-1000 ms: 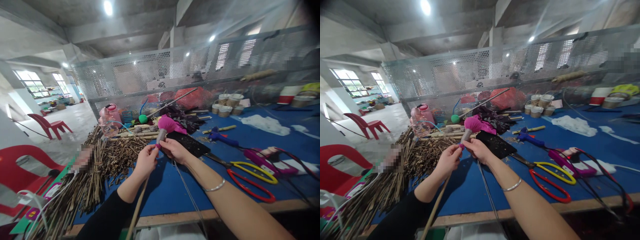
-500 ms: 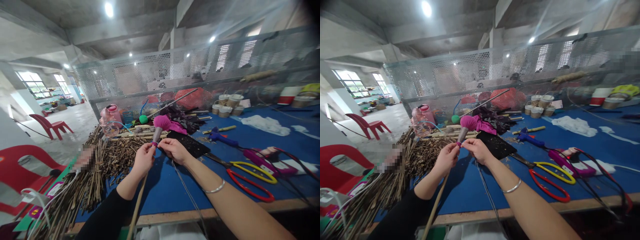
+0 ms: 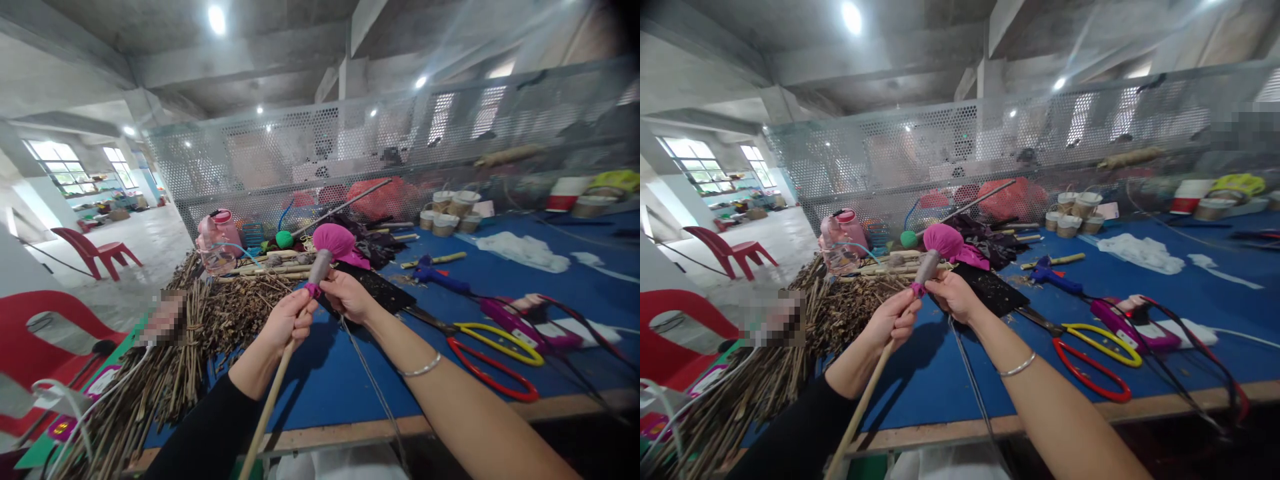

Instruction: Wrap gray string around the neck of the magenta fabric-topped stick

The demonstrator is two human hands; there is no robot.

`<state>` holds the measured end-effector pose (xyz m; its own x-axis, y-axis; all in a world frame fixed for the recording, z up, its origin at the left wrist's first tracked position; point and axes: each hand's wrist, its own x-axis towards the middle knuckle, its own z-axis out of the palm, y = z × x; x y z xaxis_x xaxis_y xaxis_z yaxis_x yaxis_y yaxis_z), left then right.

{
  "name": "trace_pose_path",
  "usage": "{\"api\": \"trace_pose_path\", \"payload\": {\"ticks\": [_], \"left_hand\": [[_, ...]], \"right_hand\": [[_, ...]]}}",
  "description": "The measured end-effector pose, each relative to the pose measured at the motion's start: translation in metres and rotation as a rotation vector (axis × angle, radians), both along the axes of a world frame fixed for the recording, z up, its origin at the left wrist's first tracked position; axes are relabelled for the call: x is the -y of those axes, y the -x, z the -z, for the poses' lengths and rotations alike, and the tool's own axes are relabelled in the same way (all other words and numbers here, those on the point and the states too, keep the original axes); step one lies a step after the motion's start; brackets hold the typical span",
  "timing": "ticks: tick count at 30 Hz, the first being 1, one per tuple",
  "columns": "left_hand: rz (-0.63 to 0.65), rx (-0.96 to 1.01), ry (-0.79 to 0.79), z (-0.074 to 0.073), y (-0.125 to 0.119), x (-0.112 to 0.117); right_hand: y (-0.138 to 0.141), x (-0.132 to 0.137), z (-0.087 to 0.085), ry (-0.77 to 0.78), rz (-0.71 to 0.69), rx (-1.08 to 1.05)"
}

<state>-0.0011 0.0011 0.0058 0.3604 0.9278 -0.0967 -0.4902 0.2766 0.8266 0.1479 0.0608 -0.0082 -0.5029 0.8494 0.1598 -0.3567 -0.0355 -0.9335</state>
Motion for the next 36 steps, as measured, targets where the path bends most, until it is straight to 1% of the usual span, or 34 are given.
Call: {"api": "trace_pose_path", "payload": {"ticks": [2,3,4,5,6,8,11,12,14,17,19,24,26,28,30,31,33,36], "left_hand": [[0.112,0.043,0.108,0.004,0.000,-0.002],[0.145,0.011,0.145,0.006,-0.001,-0.002],[0.157,-0.050,0.170,0.008,-0.002,-0.003],[0.135,-0.126,0.177,0.011,-0.004,-0.004],[0.083,-0.206,0.163,0.012,-0.006,-0.004],[-0.061,-0.345,0.069,0.016,-0.011,-0.003],[-0.291,-0.532,-0.173,0.020,-0.018,-0.002],[-0.341,-0.582,-0.230,0.022,-0.019,-0.002],[-0.386,-0.611,-0.262,0.023,-0.018,-0.003],[-0.354,-0.502,-0.202,0.019,-0.012,-0.007],[-0.337,-0.425,-0.185,0.015,-0.007,-0.008],[-0.272,-0.303,-0.167,0.010,-0.004,-0.008],[-0.260,-0.239,-0.150,0.009,-0.005,-0.007],[-0.254,-0.157,-0.110,0.006,-0.004,-0.007],[-0.225,-0.053,-0.018,0.003,-0.002,-0.006],[-0.193,0.011,0.044,0.000,-0.001,-0.006],[-0.084,0.161,0.170,-0.004,0.002,-0.005],[0.087,0.357,0.295,-0.007,0.005,-0.001]], "right_hand": [[-0.003,0.001,0.000,0.040,-0.067,0.009],[-0.005,0.001,0.000,0.061,-0.080,0.029],[-0.006,0.000,0.001,0.075,-0.074,0.059],[-0.007,0.000,0.002,0.082,-0.054,0.096],[-0.007,0.000,0.003,0.085,-0.030,0.134],[-0.005,-0.001,0.005,0.084,0.010,0.201],[0.001,-0.001,0.007,0.058,0.016,0.260],[0.002,0.000,0.008,0.035,0.019,0.270],[0.003,0.001,0.007,-0.026,0.028,0.280],[-0.002,0.000,0.004,-0.082,0.008,0.300],[-0.007,0.000,0.000,-0.066,-0.001,0.302],[-0.014,0.001,-0.007,0.000,0.026,0.142],[-0.013,0.002,-0.007,0.003,0.032,0.121],[-0.010,0.003,-0.006,0.012,0.040,0.132],[-0.007,0.003,-0.003,0.014,0.055,0.147],[-0.005,0.002,-0.002,0.010,0.062,0.150],[-0.003,0.002,-0.001,-0.001,0.055,0.143],[-0.001,0.002,-0.001,-0.032,-0.008,0.088]]}}
